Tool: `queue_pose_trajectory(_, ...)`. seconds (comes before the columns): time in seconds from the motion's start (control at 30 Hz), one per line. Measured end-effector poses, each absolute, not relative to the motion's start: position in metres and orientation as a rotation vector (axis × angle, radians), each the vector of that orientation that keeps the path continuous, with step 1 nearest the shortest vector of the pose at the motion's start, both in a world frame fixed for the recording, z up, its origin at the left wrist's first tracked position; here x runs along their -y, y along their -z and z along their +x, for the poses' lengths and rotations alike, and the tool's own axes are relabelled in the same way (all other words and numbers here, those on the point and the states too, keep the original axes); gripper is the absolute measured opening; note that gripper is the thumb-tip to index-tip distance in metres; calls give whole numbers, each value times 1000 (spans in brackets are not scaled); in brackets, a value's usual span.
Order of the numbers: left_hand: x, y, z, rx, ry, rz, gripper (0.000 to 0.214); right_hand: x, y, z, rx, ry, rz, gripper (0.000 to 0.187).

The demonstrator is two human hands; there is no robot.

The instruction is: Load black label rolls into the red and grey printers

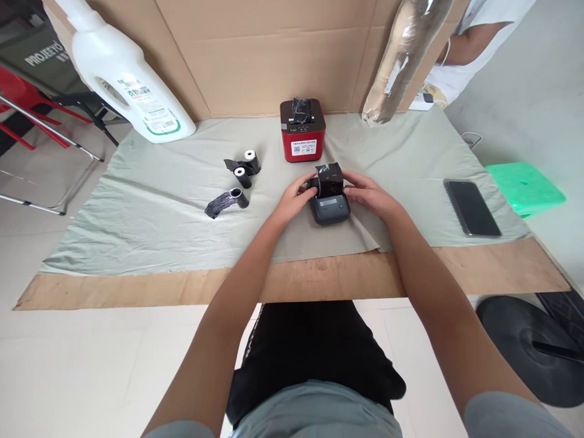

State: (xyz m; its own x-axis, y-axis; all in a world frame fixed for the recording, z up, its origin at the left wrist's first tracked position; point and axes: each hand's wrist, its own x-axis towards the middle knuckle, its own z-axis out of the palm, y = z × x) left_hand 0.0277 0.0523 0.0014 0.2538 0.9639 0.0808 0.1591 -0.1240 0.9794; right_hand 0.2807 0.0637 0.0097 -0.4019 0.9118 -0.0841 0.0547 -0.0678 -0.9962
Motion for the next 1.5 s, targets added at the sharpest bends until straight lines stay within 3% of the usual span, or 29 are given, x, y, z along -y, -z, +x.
queue_pose_trajectory(0.3,-55,-12,24,-1032,-865,1365,70,-60,-22,270,1513,-1543,-1123,49)
queue_pose_trajectory(0.53,-53,-28,22,-1146,-676,1307,70,-65,-25,267,1468,-1623,-1252,72)
queue_pose_trajectory(0.67,-52,-26,22,-1121,-723,1315,71,-64,-20,262,1452,-1510,-1224,78)
queue_pose_trajectory(0.97,-47,-17,23,-1100,-795,1334,69,-49,-24,254,1447,-1451,-1227,46)
queue_pose_trajectory(1.2,-46,-16,22,-1087,-798,1346,77,-48,-20,256,1411,-1425,-1220,47)
queue_pose_trajectory(1.37,-43,-16,21,-1073,-814,1372,81,-49,-12,259,1572,-1150,-1018,18)
queue_pose_trajectory(1.5,-44,-16,23,-1082,-832,1346,70,-52,-7,259,1584,-1026,-961,33)
